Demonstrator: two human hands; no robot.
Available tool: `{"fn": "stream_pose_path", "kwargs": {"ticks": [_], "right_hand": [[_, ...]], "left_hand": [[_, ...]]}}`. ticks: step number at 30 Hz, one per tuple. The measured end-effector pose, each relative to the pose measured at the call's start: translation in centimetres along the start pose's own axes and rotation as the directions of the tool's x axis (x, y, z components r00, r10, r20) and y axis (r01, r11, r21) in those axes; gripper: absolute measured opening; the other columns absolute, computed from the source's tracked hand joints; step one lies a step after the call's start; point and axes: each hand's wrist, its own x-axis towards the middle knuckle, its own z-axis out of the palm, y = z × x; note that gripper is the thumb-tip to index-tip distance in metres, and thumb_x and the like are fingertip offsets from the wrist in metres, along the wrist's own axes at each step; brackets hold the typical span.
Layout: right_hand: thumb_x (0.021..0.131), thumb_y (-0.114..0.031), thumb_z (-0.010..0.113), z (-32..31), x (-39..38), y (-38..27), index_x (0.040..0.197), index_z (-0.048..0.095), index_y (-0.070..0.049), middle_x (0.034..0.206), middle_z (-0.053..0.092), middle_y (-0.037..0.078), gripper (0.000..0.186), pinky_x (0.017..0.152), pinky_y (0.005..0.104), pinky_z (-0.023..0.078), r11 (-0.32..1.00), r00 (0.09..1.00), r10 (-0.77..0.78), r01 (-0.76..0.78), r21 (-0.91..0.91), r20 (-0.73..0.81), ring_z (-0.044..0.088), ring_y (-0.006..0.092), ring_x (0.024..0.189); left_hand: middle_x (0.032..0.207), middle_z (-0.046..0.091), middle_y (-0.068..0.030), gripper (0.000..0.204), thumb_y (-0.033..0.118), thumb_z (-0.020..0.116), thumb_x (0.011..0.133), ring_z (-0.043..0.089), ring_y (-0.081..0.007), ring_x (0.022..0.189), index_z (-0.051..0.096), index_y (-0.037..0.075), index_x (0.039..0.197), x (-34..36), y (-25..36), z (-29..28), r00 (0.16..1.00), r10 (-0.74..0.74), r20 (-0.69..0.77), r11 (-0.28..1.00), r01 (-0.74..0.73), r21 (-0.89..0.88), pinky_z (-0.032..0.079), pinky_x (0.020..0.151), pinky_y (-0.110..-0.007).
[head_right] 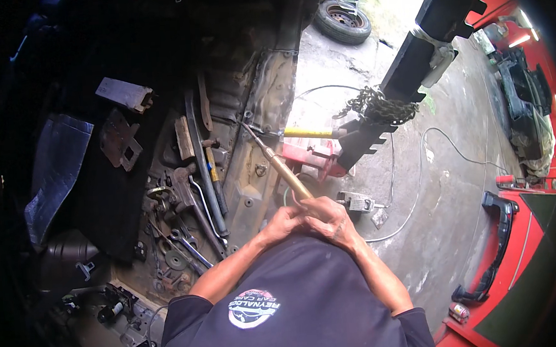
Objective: The person uses a metal bar and a mallet to hammer on the exposed chassis of a vehicle. The person hits the bar with the mallet repeatedly and uses their hands to move the bar along the metal frame.
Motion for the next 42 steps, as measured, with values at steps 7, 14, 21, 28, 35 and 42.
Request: {"fn": "stream_pose_path", "kwargs": {"ticks": [7,14,21,28,35,42], "right_hand": [[0.085,-0.015,0.077,0.0,0.2,0.1,0.126,0.069,-0.004,0.111,0.07,0.017,0.043,0.086,0.0405,0.055,0.996,0.998,-0.065,0.066,-0.06,0.016,0.07,0.0332,0.099],[0.085,-0.017,0.077,0.1,0.6,0.2,0.126,0.069,-0.006,0.111,0.07,0.017,0.043,0.087,0.0407,0.055,0.99,0.996,-0.087,0.091,-0.111,0.036,0.07,0.0343,0.1],[0.087,-0.021,0.076,0.3,1.2,-0.2,0.126,0.069,-0.005,0.114,0.069,0.018,0.042,0.09,0.0424,0.055,0.987,0.993,-0.09,0.1,-0.128,0.081,0.069,0.0355,0.105],[0.083,-0.012,0.077,0.6,1.5,0.2,0.12,0.069,-0.002,0.11,0.07,0.017,0.039,0.087,0.0391,0.055,0.978,0.987,-0.137,0.149,-0.148,0.088,0.07,0.0327,0.1],[0.083,-0.011,0.077,0.4,1.7,0.0,0.12,0.069,-0.002,0.111,0.07,0.016,0.039,0.087,0.0386,0.055,0.979,0.987,-0.129,0.142,-0.148,0.097,0.07,0.0325,0.1],[0.083,-0.01,0.076,0.5,1.6,-0.5,0.121,0.069,-0.002,0.111,0.07,0.016,0.039,0.088,0.0385,0.056,0.983,0.989,-0.11,0.123,-0.137,0.095,0.07,0.0322,0.1]], "left_hand": [[0.105,0.07,-0.0023,0.027,0.022,0.065,0.103,0.062,-0.0079,0.098,0.069,-0.002,0.114,-0.3,0.8,0.0,0.999,-0.017,-0.041,0.997,0.02,0.078,0.052,0.086,-0.027],[0.107,0.07,-0.0024,0.029,0.022,0.065,0.102,0.062,-0.0079,0.098,0.069,-0.002,0.117,-0.8,1.3,0.0,0.998,-0.025,-0.064,0.997,0.03,0.077,0.052,0.086,-0.027],[0.107,0.071,-0.0028,0.027,0.018,0.063,0.101,0.063,-0.0091,0.099,0.07,-0.002,0.117,-1.2,1.8,-0.2,0.996,-0.029,-0.087,0.993,0.039,0.115,0.052,0.087,-0.028],[0.108,0.072,-0.003,0.027,0.018,0.063,0.101,0.063,-0.0094,0.101,0.07,-0.002,0.117,-0.8,-0.4,-1.2,0.997,0.0,-0.08,0.995,0.008,0.097,0.051,0.089,-0.028],[0.109,0.072,-0.0033,0.028,0.017,0.062,0.1,0.063,-0.01,0.101,0.07,-0.002,0.118,-0.7,0.5,-1.2,0.998,-0.01,-0.069,0.989,0.02,0.146,0.051,0.091,-0.029],[0.11,0.072,-0.0042,0.029,0.017,0.061,0.099,0.063,-0.0109,0.102,0.07,-0.003,0.119,-0.7,0.8,-1.2,0.997,-0.024,-0.067,0.991,0.033,0.133,0.05,0.092,-0.03]]}}
